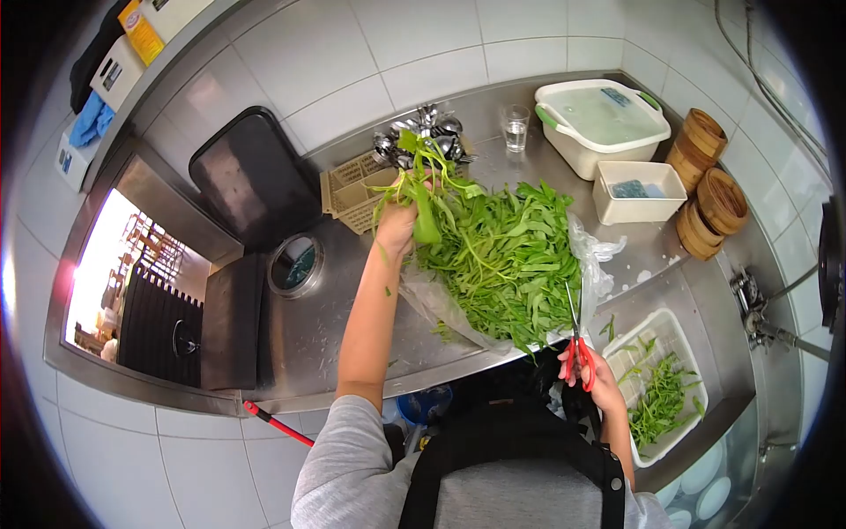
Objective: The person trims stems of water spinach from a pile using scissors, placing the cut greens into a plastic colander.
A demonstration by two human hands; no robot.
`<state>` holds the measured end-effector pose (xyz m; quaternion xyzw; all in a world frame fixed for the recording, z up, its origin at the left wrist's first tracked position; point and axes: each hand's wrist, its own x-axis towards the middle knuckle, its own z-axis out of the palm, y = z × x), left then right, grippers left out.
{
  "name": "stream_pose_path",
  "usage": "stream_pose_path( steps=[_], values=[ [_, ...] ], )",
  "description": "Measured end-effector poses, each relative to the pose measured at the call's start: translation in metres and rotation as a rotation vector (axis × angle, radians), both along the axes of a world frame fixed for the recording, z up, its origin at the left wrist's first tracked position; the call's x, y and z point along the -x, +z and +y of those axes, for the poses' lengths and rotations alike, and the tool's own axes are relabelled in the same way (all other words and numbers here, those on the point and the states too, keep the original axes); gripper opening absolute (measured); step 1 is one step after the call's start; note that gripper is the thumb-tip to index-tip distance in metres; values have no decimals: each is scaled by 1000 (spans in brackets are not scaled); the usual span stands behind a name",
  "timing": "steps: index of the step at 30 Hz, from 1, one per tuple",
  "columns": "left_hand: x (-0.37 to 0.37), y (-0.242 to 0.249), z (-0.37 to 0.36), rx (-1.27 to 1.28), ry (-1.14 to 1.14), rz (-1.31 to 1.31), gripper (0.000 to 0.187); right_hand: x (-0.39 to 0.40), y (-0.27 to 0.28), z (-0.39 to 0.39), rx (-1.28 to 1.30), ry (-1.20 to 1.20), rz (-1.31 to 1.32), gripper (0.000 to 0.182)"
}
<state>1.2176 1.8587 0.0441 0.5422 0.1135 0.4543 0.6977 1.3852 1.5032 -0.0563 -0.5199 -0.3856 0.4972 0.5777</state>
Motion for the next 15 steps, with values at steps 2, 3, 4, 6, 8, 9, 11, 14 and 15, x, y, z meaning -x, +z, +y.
stream_pose_path(
  steps=[2,3,4,6,8,9,11,14,15],
  values=[
    [4,2,0,103,-11,15,25,2,3,4,-11,12,2,55],
    [4,4,-2,156,-19,21,25,3,5,6,9,7,-29,64],
    [3,5,-6,88,10,10,22,4,7,7,30,0,-60,74],
    [5,17,-16,95,17,85,25,4,8,10,28,13,-63,75],
    [4,17,-17,151,-14,146,25,3,9,12,29,15,-65,75],
    [4,12,-15,153,-17,146,25,2,10,14,-13,27,-40,65],
    [4,11,-14,177,-49,84,23,-1,13,16,-53,33,-16,56],
    [9,35,-24,156,3,-179,23,-3,18,20,-106,26,-17,60],
    [16,47,-23,64,-105,-229,24,-4,17,20,-107,22,-13,62]
  ],
)
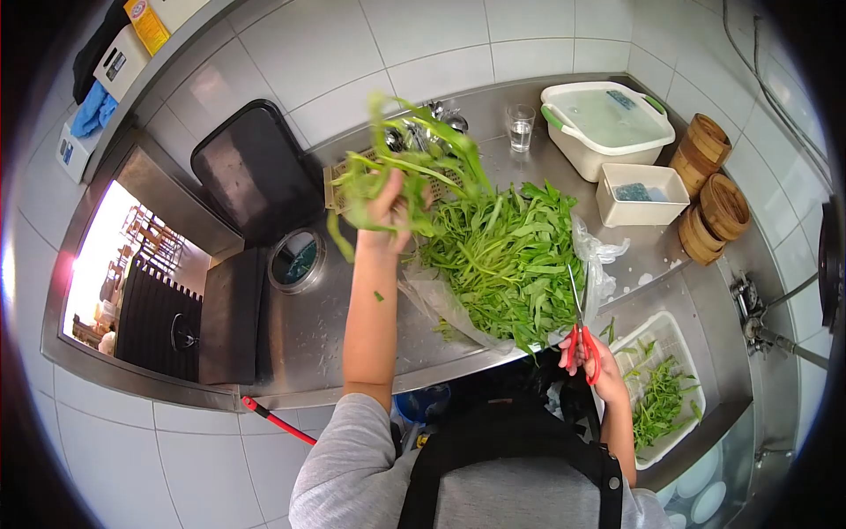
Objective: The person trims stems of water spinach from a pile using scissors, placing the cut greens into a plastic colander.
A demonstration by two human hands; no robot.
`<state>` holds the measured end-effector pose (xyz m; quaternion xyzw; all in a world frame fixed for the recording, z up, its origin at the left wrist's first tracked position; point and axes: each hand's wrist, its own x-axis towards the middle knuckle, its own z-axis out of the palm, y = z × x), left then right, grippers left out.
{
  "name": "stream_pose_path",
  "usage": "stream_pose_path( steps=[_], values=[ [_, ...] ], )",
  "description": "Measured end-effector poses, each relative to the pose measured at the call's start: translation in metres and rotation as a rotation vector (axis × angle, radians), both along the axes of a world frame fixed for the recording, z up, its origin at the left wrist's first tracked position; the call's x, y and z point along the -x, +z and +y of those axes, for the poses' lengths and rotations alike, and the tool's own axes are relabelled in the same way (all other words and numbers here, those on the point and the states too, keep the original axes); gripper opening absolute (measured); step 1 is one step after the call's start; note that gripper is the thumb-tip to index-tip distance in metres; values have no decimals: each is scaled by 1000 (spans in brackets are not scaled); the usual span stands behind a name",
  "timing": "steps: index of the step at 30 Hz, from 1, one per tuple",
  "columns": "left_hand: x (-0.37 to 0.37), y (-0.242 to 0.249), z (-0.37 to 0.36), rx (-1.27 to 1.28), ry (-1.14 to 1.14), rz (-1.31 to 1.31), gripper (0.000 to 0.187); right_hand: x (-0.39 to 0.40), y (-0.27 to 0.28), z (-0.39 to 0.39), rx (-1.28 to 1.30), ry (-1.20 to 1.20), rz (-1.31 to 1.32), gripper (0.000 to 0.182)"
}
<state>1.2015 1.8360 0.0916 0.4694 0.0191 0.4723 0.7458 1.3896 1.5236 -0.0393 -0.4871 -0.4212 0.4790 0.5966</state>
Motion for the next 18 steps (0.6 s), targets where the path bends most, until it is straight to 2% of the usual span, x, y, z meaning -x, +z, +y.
stream_pose_path(
  steps=[3,5,6,8,9,10,12,14,15,16,17,18],
  values=[
    [-6,7,10,-98,-64,124,24,3,-1,2,12,-10,7,66],
    [-16,9,6,-135,107,413,25,2,0,1,27,-2,-5,68],
    [-17,7,8,-127,124,411,25,3,0,0,34,-14,-17,69],
    [0,-3,15,-52,127,239,24,8,-1,2,48,26,-24,71],
    [14,-13,22,93,157,215,22,8,-1,0,60,-4,-11,73],
    [34,-30,27,104,197,218,22,7,-3,-1,69,-39,-1,75],
    [73,-61,46,30,466,212,14,4,-13,-4,44,-22,12,76],
    [108,-66,43,303,824,391,31,1,-18,-8,91,-90,-11,77],
    [144,-91,66,282,839,477,33,1,-19,-9,87,-111,-12,77],
    [170,-110,80,226,978,537,30,0,-20,-10,94,-123,-7,77],
    [196,-122,91,323,981,455,24,-2,-20,-11,129,-122,-5,76],
    [232,-149,121,412,984,529,20,-4,-20,-13,166,-127,-1,76]
  ],
)
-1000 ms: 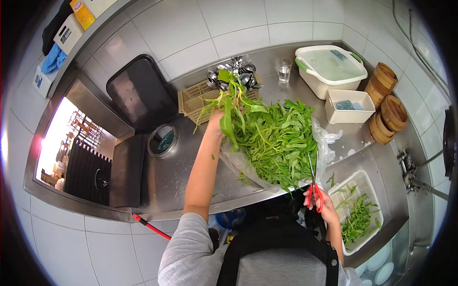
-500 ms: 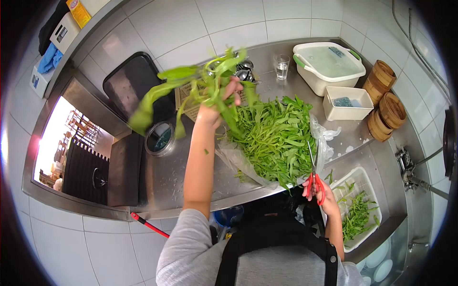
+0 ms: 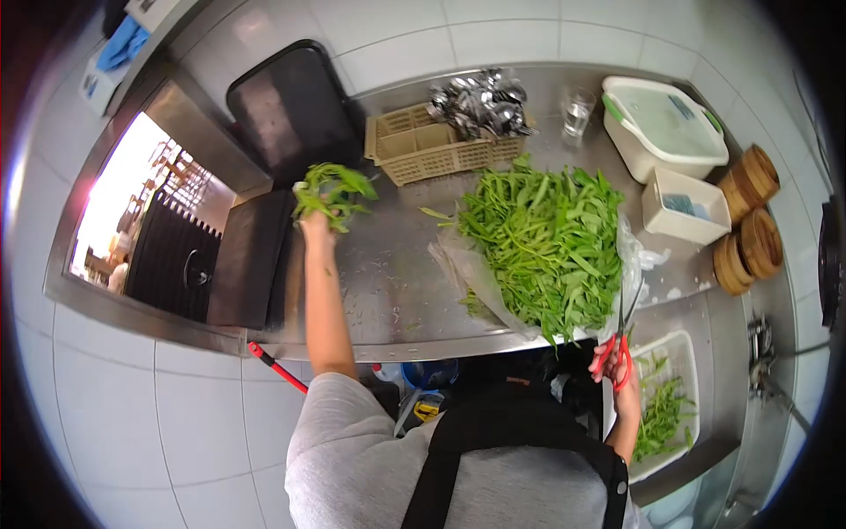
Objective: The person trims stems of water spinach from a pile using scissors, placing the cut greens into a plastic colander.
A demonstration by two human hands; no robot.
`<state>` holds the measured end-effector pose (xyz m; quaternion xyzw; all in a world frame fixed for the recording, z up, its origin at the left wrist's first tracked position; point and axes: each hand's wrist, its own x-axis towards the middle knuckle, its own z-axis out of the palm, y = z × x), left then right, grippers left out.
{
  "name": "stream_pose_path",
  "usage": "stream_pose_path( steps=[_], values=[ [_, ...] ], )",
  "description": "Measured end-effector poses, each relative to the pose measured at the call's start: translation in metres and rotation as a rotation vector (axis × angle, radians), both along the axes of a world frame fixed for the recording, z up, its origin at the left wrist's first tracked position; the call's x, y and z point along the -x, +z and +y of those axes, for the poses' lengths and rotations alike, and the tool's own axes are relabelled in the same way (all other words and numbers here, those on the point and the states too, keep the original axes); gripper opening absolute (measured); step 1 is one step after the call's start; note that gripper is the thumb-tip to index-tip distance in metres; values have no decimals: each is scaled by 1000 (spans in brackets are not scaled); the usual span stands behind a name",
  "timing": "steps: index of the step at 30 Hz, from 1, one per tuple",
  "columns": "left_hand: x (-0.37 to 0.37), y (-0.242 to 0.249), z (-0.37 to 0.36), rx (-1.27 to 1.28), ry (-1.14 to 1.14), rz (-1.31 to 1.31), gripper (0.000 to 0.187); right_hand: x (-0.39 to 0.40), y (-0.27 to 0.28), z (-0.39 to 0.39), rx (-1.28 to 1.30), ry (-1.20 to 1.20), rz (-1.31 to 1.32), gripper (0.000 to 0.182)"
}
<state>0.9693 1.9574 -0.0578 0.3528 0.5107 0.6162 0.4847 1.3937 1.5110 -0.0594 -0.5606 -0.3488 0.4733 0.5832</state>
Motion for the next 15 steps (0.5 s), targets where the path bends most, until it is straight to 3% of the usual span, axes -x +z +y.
stream_pose_path(
  steps=[1,2,3,4,6,9,10,12,13,14,15],
  values=[
    [31,-21,36,108,85,167,21,-3,-3,0,7,4,9,74],
    [51,-36,55,-13,1,169,19,-3,-2,1,-8,8,17,70],
    [47,-19,52,171,3,350,34,-2,0,3,8,7,14,69],
    [99,-71,115,366,-94,670,46,-3,2,4,20,7,9,68],
    [72,-79,125,479,378,1646,50,-5,0,8,-2,38,1,60],
    [-32,3,47,-530,52,1439,44,-2,2,11,-42,41,8,60],
    [-76,13,21,-503,-151,1124,34,0,1,12,-41,28,10,60],
    [-148,24,-47,-399,-543,845,17,3,-1,12,-14,41,19,61],
    [-175,22,-73,-429,-763,812,18,5,-4,12,7,45,16,62],
    [-198,38,-107,-620,-914,873,21,6,-4,11,7,37,16,62],
    [-215,32,-123,-755,-945,988,21,8,-3,11,-5,59,8,63]
  ],
)
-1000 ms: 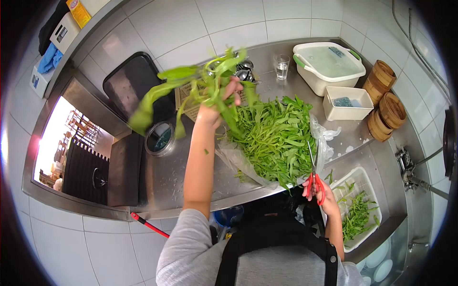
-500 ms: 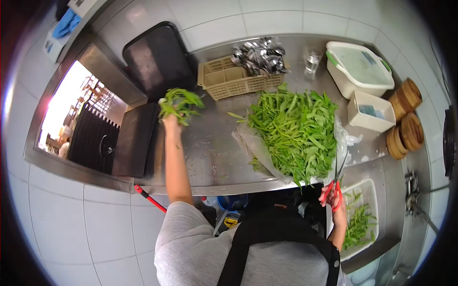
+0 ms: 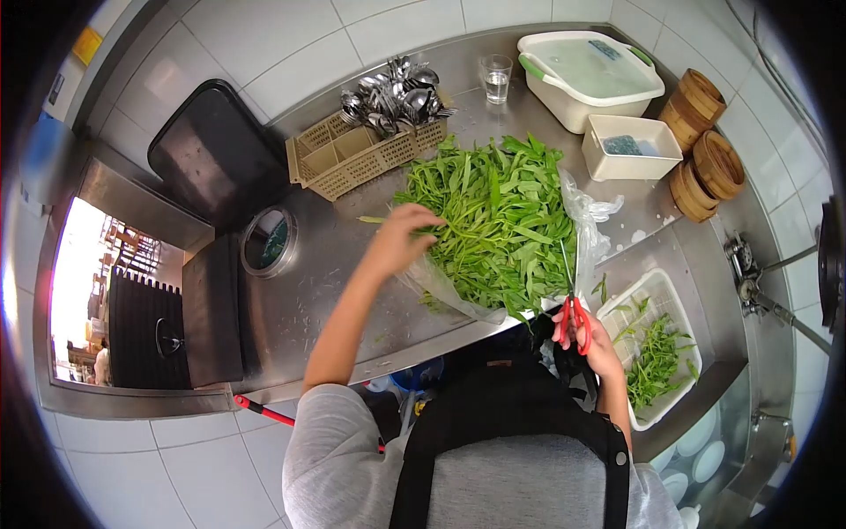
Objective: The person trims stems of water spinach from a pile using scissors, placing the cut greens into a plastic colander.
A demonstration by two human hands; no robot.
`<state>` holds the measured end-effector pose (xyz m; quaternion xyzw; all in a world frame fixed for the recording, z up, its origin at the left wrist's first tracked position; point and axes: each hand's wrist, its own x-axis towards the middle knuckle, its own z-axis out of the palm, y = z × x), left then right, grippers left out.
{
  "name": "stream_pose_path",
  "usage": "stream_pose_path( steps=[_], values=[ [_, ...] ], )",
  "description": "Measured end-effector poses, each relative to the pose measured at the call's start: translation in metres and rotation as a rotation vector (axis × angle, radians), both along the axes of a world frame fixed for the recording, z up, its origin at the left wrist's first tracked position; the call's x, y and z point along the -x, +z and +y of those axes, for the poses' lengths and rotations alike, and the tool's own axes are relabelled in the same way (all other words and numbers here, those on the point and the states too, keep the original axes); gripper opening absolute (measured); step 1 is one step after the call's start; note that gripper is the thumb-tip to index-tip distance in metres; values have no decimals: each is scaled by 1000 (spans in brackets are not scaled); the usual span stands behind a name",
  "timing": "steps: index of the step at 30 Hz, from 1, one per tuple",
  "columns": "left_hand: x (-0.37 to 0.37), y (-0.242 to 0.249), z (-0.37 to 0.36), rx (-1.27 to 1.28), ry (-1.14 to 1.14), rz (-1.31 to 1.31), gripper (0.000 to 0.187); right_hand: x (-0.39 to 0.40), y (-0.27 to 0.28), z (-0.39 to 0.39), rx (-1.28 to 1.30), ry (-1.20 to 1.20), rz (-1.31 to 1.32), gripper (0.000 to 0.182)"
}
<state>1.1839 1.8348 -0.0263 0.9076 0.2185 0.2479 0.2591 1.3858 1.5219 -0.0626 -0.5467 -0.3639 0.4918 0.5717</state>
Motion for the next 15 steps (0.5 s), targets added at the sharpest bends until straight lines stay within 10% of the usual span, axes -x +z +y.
stream_pose_path(
  steps=[5,15],
  values=[
    [-33,-5,2,-327,-78,28,18,7,9,-6,2,21,-16,66],
    [-49,80,-22,486,-19,-711,12,10,6,-13,-14,23,3,55]
  ],
)
